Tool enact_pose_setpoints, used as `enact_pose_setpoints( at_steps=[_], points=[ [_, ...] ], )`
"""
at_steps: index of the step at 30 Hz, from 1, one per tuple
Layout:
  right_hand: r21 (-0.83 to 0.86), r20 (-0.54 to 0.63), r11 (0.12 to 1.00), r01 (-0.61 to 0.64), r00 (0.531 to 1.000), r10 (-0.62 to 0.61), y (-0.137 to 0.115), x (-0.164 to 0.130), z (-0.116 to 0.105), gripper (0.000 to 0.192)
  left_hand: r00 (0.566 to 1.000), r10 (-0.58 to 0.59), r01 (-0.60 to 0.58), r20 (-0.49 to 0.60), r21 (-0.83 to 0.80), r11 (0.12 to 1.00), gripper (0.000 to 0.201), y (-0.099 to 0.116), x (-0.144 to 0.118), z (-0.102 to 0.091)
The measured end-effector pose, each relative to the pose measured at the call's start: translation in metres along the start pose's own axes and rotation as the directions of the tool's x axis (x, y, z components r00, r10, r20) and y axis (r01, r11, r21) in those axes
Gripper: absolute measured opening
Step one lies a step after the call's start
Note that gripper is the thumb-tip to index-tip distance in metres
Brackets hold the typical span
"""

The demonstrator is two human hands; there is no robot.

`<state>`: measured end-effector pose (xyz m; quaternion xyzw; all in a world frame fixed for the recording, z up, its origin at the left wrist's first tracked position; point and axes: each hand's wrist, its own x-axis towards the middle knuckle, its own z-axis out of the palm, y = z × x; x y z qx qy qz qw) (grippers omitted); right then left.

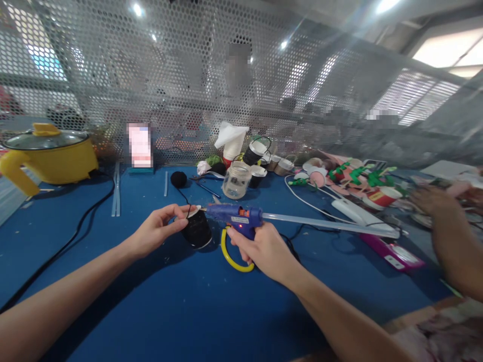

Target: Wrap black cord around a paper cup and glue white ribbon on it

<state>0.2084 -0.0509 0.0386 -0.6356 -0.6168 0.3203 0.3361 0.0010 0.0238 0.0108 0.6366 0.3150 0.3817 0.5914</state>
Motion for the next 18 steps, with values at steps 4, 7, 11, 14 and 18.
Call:
enact_pose_setpoints(
  at_steps=[4,7,11,14,18],
  points=[
    [0.016,0.001,1.000,0.014,1.000,-0.014,-0.0001,-0.0009,0.0006,0.023,1.000,0.007,-0.007,0.001,0.014,1.000,0.013,0.0000,0.0004,-0.0006],
    [0.010,0.005,1.000,0.003,1.000,-0.003,0.0003,-0.0005,0.0006,0.026,1.000,0.011,-0.011,0.002,0.013,1.000,0.013,0.0009,0.0006,-0.0003],
    [0.022,-0.009,1.000,0.004,1.000,-0.003,0.0008,-0.0005,0.0009,0.024,1.000,0.009,-0.009,0.001,0.011,1.000,0.013,0.0013,0.0006,0.0002],
    [0.037,-0.009,0.999,0.019,1.000,-0.019,0.0012,-0.0008,0.0010,0.024,1.000,0.006,-0.006,-0.006,0.008,1.000,0.013,0.0008,0.0003,0.0002],
    [0.002,-0.005,1.000,0.016,1.000,-0.016,0.0005,-0.0009,0.0006,0.026,1.000,0.002,-0.002,-0.013,0.004,1.000,0.014,0.0004,0.0001,0.0003]
  ],
)
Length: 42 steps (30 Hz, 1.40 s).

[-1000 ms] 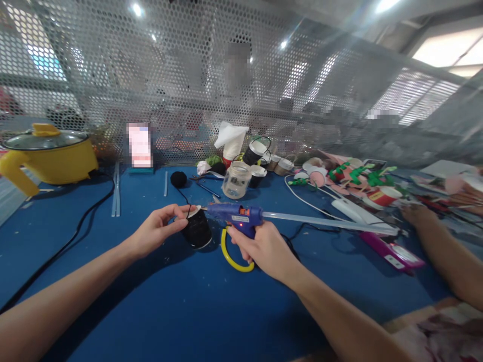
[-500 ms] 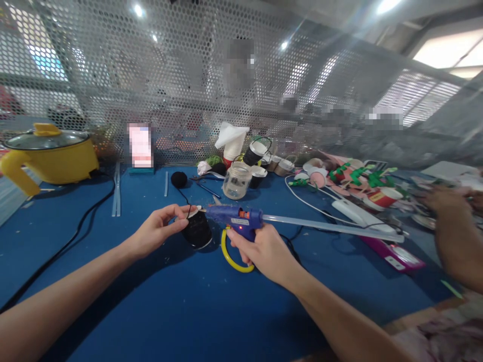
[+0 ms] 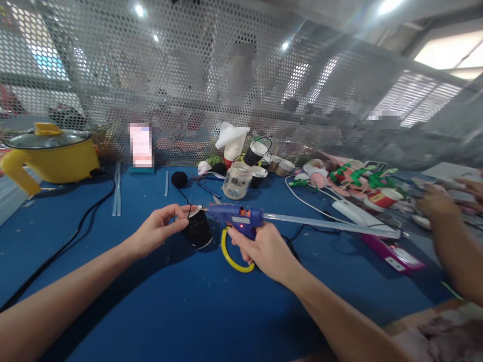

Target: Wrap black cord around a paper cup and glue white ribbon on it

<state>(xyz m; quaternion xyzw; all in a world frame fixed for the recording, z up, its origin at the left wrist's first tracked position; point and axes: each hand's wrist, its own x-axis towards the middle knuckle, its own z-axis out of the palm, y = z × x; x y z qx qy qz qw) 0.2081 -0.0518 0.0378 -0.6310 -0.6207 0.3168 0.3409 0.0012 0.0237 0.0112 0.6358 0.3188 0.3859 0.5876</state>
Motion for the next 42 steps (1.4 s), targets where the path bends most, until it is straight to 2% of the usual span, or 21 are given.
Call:
enact_pose_setpoints(
  at_steps=[5,10,15,20,27,37,42],
  points=[
    [-0.020,-0.007,0.998,0.063,0.998,-0.063,-0.001,-0.001,0.000,0.026,1.000,0.002,-0.002,0.010,-0.001,1.000,0.014,0.002,0.000,0.001],
    [-0.003,-0.003,1.000,0.001,1.000,-0.001,0.000,-0.001,0.000,0.024,1.000,0.008,-0.008,0.019,-0.001,1.000,0.013,0.002,0.000,0.001],
    [-0.011,-0.015,0.997,0.076,0.997,-0.076,0.000,-0.002,0.001,0.025,1.000,0.014,-0.014,0.014,0.014,1.000,0.014,0.001,0.000,0.000],
    [-0.007,-0.010,1.000,-0.003,1.000,0.003,-0.001,-0.002,0.001,0.023,1.000,0.009,-0.009,0.018,0.006,1.000,0.014,0.000,0.000,0.001],
    [0.005,-0.032,0.993,0.119,0.992,-0.119,0.000,-0.004,0.005,0.027,1.000,-0.001,0.001,0.027,0.001,1.000,0.017,0.002,0.000,0.002],
    [-0.248,-0.121,0.936,0.249,0.951,-0.285,0.004,-0.006,0.012,0.020,1.000,0.012,-0.012,0.021,-0.001,1.000,0.016,-0.001,0.000,0.002],
    [-0.139,-0.075,0.973,0.184,0.978,-0.196,0.004,-0.005,0.010,0.020,0.999,0.005,-0.005,0.032,0.001,1.000,0.016,0.000,0.001,0.000]
  ],
)
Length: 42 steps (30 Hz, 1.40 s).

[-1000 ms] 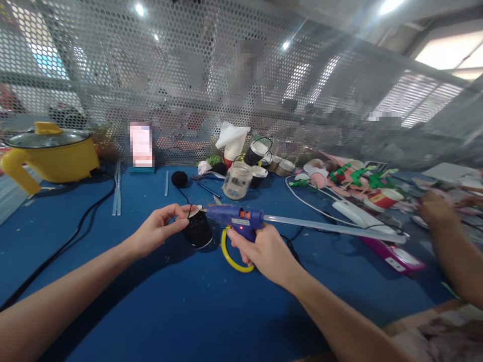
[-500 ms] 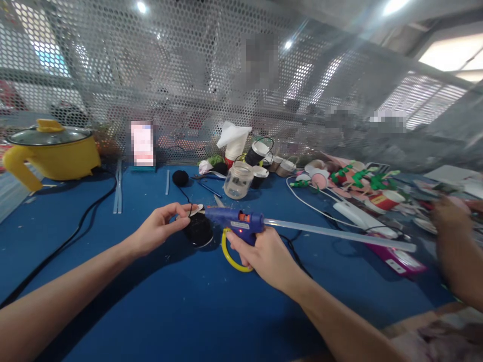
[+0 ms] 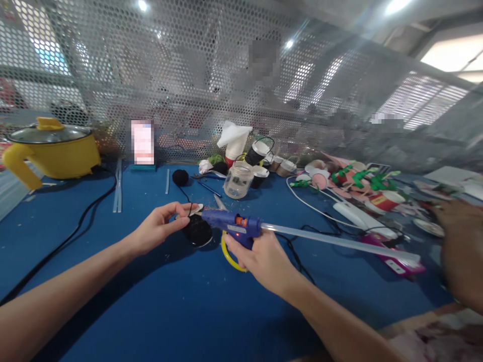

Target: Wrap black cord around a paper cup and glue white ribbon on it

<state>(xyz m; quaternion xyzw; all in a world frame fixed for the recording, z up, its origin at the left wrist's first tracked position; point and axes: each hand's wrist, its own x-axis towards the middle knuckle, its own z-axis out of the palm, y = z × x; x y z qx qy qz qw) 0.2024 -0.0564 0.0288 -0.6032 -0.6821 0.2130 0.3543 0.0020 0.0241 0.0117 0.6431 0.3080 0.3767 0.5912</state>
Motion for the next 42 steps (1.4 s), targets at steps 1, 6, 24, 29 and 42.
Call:
enact_pose_setpoints(
  at_steps=[1,6,24,29,42],
  points=[
    [0.029,0.020,0.999,-0.028,0.999,0.027,0.000,0.000,-0.001,0.021,1.000,-0.001,0.001,0.008,-0.002,1.000,0.016,0.000,0.000,-0.001],
    [0.112,0.068,0.988,-0.110,0.992,0.103,-0.001,0.004,-0.007,0.026,0.999,0.014,-0.014,0.050,0.002,1.000,0.014,-0.001,0.000,-0.004],
    [0.123,0.122,0.976,-0.181,0.979,0.166,0.008,0.014,-0.009,0.031,0.998,0.021,-0.020,0.066,-0.011,1.000,0.014,-0.002,0.000,-0.006],
    [0.129,0.121,0.973,-0.193,0.977,0.178,0.005,0.012,-0.010,0.031,0.998,0.017,-0.017,0.058,-0.004,1.000,0.014,-0.001,0.000,-0.005],
    [0.221,0.112,0.952,-0.212,0.975,0.192,-0.002,0.007,-0.012,0.027,0.999,0.014,-0.014,0.028,0.001,1.000,0.018,-0.001,0.000,-0.002]
  ],
)
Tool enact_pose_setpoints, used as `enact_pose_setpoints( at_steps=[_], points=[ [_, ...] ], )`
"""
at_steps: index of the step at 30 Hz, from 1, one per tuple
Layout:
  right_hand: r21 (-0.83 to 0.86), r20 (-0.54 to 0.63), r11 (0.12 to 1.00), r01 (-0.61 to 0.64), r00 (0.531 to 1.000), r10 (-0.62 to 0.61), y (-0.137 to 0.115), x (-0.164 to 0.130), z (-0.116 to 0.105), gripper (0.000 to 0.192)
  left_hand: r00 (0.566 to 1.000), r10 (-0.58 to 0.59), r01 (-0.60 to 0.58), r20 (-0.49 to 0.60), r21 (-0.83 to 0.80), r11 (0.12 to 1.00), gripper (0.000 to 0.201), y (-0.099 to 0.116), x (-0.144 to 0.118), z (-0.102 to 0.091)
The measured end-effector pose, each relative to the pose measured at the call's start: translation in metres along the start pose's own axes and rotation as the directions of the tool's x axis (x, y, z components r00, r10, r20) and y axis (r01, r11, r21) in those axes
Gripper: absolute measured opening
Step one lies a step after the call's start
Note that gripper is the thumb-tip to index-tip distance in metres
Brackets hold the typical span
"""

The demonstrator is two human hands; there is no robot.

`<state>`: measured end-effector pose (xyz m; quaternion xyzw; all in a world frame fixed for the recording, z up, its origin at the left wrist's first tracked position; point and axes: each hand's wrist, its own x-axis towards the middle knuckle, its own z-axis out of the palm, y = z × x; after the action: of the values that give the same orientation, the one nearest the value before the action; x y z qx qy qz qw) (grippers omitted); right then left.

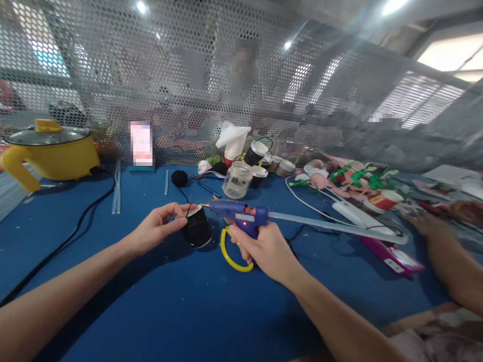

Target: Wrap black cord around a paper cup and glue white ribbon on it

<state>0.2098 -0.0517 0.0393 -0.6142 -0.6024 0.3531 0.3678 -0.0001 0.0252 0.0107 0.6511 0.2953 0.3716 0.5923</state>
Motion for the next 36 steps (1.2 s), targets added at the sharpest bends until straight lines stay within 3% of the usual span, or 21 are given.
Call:
enact_pose_setpoints(
  at_steps=[4,8,13,16,18,27,32,36],
  points=[
    [0.139,0.109,0.988,0.062,0.991,-0.078,0.005,0.005,-0.004,0.030,1.000,-0.007,0.007,-0.016,0.015,1.000,0.019,0.001,0.000,0.000],
    [0.268,0.175,0.963,0.008,0.983,-0.057,0.008,0.010,-0.006,0.042,0.999,-0.009,0.013,-0.051,0.072,0.997,0.020,0.001,-0.001,0.000],
    [0.379,0.074,0.920,-0.100,0.994,0.078,0.008,0.022,-0.016,0.025,0.997,0.009,0.003,-0.075,0.157,0.988,0.020,-0.001,-0.002,0.000],
    [0.411,-0.006,0.909,-0.070,0.997,0.080,0.006,0.038,-0.028,0.022,0.998,0.035,-0.023,-0.059,0.182,0.983,0.020,-0.001,-0.002,0.000],
    [0.388,-0.072,0.921,-0.028,0.996,0.060,0.001,0.054,-0.036,0.018,0.998,0.040,-0.029,-0.054,0.195,0.980,0.020,0.000,-0.002,0.001],
    [0.181,-0.078,0.955,-0.236,0.964,0.253,-0.015,0.133,-0.059,0.032,0.998,0.053,-0.044,-0.037,0.211,0.976,0.018,-0.001,-0.003,-0.002],
    [0.039,-0.116,0.955,-0.293,0.948,0.296,-0.007,0.144,-0.058,0.040,0.998,0.052,-0.044,-0.029,0.215,0.976,0.021,-0.001,-0.002,-0.002],
    [-0.101,-0.219,0.964,-0.245,0.951,0.218,-0.005,0.139,-0.065,0.045,0.999,0.052,-0.048,-0.014,0.208,0.977,0.021,-0.001,-0.002,-0.002]
  ],
)
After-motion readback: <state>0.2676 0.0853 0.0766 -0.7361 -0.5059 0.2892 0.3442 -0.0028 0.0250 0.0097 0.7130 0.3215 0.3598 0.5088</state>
